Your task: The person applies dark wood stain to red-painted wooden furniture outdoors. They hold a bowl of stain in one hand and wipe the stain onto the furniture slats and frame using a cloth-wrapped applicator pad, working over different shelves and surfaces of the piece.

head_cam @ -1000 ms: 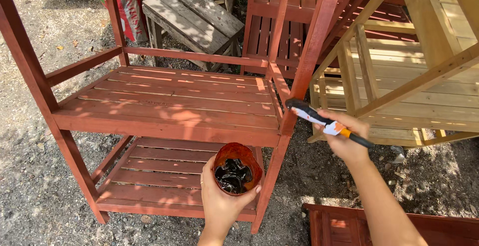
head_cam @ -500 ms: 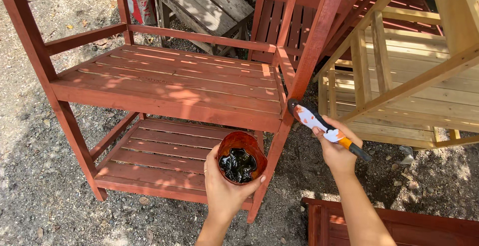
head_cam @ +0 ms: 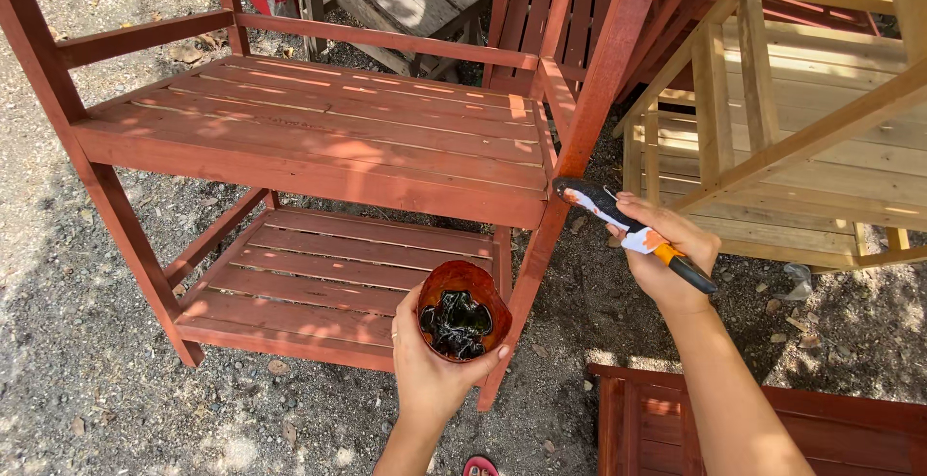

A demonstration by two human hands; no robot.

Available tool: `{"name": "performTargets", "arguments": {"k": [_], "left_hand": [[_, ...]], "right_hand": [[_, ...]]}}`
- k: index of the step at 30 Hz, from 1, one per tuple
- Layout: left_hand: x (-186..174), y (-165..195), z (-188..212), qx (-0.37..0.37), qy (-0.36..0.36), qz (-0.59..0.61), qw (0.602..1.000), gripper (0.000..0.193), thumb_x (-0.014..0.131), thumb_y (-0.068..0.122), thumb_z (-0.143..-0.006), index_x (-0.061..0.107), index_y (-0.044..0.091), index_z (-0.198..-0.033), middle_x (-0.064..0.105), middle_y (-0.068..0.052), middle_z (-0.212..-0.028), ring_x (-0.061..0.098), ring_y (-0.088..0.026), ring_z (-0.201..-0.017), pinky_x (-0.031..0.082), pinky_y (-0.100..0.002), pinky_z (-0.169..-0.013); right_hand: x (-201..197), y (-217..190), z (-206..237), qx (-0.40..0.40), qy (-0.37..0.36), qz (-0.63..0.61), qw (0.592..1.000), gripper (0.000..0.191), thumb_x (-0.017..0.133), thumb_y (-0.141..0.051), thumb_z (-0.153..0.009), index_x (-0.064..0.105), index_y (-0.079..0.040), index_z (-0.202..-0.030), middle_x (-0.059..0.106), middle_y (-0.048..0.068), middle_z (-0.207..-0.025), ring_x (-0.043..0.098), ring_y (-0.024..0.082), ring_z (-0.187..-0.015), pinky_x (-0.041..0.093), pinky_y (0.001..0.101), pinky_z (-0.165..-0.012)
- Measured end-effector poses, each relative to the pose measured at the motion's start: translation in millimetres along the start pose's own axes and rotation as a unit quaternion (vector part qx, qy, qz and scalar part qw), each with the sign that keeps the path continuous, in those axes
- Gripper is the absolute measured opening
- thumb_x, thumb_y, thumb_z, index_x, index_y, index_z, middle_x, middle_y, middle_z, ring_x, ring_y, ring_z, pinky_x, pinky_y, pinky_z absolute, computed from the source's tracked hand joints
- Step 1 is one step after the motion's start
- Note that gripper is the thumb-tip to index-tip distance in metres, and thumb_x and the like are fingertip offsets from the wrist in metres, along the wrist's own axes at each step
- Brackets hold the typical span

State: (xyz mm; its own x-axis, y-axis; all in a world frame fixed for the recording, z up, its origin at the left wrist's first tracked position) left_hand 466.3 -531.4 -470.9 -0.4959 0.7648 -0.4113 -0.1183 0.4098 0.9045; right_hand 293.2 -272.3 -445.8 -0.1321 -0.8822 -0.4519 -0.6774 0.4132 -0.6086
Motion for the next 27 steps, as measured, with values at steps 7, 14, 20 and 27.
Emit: {"name": "performTargets", "arguments": {"k": [7,14,20,27], "left_hand": [[4,2,2,-0.023,0.004,0.027,0.999,0.111,0.102,0.032,-0.048,0.042,0.003,-0.138,0.058,-0.017,-0.126,0.056,-0.033,-0.122,0.050,-0.047,-0.099],[3,12,0,0.013,0.019,0.057,0.998,0.109,0.102,0.030,-0.049,0.043,0.002,-0.138,0.060,-0.017,-0.126,0.061,-0.031,-0.119,0.053,-0.045,-0.100],[6,-3,1,0.006,0.006,0.047,0.999,0.108,0.101,0.033,-0.052,0.042,0.003,-0.138,0.058,-0.018,-0.126,0.060,-0.032,-0.121,0.053,-0.046,-0.099],[3,-10,6,0.026,0.014,0.012,0.999,0.110,0.101,0.036,-0.050,0.043,0.002,-0.137,0.062,-0.016,-0.123,0.059,-0.033,-0.119,0.050,-0.047,-0.099]], "right_hand": [[21,-31,55,0.041,-0.118,-0.003,0.992,0.047,0.072,0.011,-0.067,0.076,-0.002,-0.112,0.076,0.018,-0.117,0.073,0.027,-0.113,0.058,0.0332,-0.097],[8,-8,17,0.035,-0.020,-0.023,0.999,0.030,0.078,0.007,-0.087,0.074,-0.003,-0.116,0.075,0.015,-0.120,0.075,0.023,-0.113,0.059,0.0294,-0.099],[39,4,87,0.065,-0.060,0.000,0.996,0.036,0.081,0.007,-0.078,0.075,-0.006,-0.111,0.076,0.015,-0.117,0.075,0.023,-0.109,0.060,0.0310,-0.096],[60,5,133,0.146,-0.292,-0.028,0.945,0.058,0.069,0.015,-0.059,0.076,-0.007,-0.113,0.076,0.017,-0.119,0.071,0.027,-0.115,0.056,0.0361,-0.096]]}}
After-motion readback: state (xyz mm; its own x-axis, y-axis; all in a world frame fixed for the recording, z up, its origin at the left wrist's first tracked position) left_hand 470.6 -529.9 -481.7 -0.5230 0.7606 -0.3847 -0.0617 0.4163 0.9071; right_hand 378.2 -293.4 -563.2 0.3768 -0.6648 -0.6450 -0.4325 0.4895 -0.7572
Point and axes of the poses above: each hand's wrist, its own z-axis away from the middle knuckle, its own x-axis out of the palm, y = z × x, the point moved 2 cm from there along -z, towards the middle knuckle
